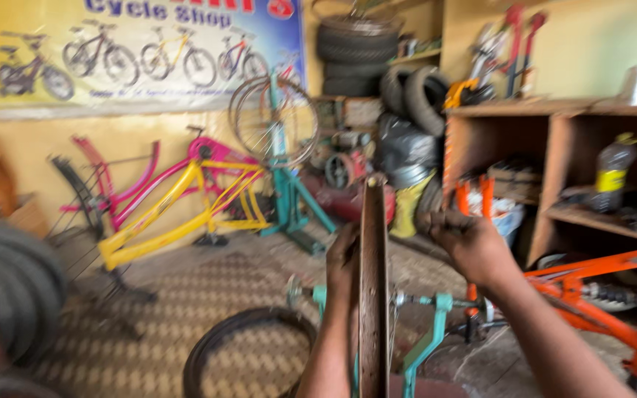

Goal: The person threads and tightens spokes on a bicycle wheel while it is held in a truing stand. They insert spokes through the hub, connect them to the rim, and use their fingers or a small tool to tighten the spoke nipples.

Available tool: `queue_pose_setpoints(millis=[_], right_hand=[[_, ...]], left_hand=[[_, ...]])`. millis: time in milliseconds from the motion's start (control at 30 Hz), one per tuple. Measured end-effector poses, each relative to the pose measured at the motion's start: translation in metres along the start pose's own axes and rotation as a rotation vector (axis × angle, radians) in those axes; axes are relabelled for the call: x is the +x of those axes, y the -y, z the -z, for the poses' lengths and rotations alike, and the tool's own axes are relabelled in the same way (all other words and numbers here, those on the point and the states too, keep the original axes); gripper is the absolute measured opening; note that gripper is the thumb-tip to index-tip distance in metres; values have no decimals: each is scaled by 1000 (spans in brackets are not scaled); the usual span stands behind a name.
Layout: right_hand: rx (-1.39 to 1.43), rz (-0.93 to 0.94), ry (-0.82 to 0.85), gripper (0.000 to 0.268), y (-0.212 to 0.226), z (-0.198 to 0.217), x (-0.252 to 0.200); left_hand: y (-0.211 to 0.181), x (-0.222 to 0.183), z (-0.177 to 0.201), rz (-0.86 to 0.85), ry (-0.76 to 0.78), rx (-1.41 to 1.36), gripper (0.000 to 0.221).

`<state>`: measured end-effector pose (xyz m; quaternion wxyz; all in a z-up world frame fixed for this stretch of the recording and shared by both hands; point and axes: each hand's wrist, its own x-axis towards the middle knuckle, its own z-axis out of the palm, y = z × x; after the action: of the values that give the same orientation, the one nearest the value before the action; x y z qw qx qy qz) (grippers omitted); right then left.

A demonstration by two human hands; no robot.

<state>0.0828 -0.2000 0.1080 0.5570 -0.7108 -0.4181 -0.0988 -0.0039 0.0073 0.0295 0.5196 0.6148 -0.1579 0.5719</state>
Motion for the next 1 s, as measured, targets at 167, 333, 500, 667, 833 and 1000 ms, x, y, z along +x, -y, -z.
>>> queue_pose_setpoints(millis=[167,333,500,667,833,1000], right_hand=[[-181,280,13,24,108,25,16],[-316,409,369,16,143,6,27],[-413,393,383,18,151,5,25],[-519,242,462,18,156,0,17],[-645,192,439,20,169,-7,18],[-757,223,442,21,181,-14,16]], left_hand=[[6,-1,-3,117,-50,-123,34],[-19,-10,-18,178,-100,-221,24],[-31,-9,-19,294,-130,-247,23],[-23,-7,-21,302,-157,-290,22],[-28,-7,-22,317,-169,-293,26],[-23,-5,-21,399,-185,-258,23]])
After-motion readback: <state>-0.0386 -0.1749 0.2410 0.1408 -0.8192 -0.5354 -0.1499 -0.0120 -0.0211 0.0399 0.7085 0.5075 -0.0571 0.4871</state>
